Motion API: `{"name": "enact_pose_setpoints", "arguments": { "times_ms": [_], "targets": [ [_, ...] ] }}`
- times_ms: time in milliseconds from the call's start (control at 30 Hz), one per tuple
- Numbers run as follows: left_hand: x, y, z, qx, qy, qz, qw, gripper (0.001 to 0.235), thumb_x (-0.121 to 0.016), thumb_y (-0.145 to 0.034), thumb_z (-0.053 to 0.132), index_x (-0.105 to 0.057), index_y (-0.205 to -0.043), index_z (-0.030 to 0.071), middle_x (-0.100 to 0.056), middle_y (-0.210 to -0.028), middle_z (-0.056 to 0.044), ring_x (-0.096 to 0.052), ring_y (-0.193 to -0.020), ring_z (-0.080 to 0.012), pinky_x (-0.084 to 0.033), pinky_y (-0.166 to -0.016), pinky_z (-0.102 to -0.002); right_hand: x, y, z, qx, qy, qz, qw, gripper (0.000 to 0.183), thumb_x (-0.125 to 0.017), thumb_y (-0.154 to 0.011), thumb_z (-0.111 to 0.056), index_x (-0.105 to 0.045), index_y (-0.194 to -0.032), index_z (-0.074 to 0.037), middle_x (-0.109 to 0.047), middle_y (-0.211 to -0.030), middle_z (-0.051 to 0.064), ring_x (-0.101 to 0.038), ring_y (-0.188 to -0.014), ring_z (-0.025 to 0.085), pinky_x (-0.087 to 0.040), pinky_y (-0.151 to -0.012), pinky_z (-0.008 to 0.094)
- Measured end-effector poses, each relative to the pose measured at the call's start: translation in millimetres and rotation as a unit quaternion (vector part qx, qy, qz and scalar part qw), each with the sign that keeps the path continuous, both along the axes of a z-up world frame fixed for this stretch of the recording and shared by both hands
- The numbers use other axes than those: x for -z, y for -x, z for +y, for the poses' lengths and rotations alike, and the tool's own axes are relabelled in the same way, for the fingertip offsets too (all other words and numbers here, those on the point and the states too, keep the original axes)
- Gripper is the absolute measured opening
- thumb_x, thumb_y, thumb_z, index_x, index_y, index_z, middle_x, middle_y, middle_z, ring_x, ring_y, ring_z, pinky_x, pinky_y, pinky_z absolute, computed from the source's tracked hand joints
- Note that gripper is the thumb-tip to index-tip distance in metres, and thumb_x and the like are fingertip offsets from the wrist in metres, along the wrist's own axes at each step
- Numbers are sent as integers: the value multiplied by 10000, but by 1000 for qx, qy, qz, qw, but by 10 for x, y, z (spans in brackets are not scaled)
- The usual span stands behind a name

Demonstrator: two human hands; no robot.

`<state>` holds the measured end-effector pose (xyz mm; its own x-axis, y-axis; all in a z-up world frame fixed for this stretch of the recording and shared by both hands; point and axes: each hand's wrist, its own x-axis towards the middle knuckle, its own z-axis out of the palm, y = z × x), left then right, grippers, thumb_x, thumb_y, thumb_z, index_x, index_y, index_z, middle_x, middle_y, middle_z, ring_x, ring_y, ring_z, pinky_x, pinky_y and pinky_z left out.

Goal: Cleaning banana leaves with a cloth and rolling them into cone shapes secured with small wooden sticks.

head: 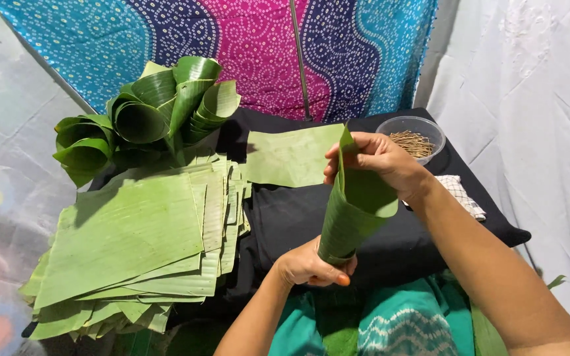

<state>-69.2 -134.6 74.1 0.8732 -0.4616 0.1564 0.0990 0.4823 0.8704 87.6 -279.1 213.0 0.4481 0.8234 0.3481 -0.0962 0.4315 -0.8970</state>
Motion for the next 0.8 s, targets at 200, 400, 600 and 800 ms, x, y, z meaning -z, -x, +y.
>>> {"name": "enact_pose_setpoints", "arguments": {
  "times_ms": [200,400,600,800],
  "targets": [
    [-247,-90,-123,-339,-122,47,932,158,-802,-764,0,-668,-682,20,-403,-388,-61,-339,-295,-105,-239,-333,-224,154,-111,60,45,-69,187,979,769,-611,-881,-429,-397,-1553,-123,-591,-1387,250,-639,-1225,374,-502,-1047,520],
    [-234,-268,-195,-525,-449,151,707,373,-714,-847,175,-548,-1179,205,-717,-963,-144,-720,-968,-409,-545,-843,-477,731,428,389,239,-70,42,968,1194,-882,-716,-139,-118,-1633,-141,-411,-1483,168,-465,-1340,279,-449,-1124,442],
    [-347,-156,-407,-488,-391,132,769,457,-742,-752,105,-523,-1151,143,-706,-1077,-218,-669,-1095,-475,-532,-840,-541,658,438,560,302,-37,238,922,682,-873,-626,111,-551,-1150,-183,-740,-1024,71,-730,-891,218,-620,-798,399],
    [-109,-80,-251,-393,-49,134,909,208,-746,-907,40,-551,-865,99,-376,-526,-3,-355,-317,-104,-235,-292,-235,581,430,422,221,27,309,924,358,-838,-692,43,-746,-1031,-32,-770,-903,179,-767,-771,292,-633,-709,470]
  ]
}}
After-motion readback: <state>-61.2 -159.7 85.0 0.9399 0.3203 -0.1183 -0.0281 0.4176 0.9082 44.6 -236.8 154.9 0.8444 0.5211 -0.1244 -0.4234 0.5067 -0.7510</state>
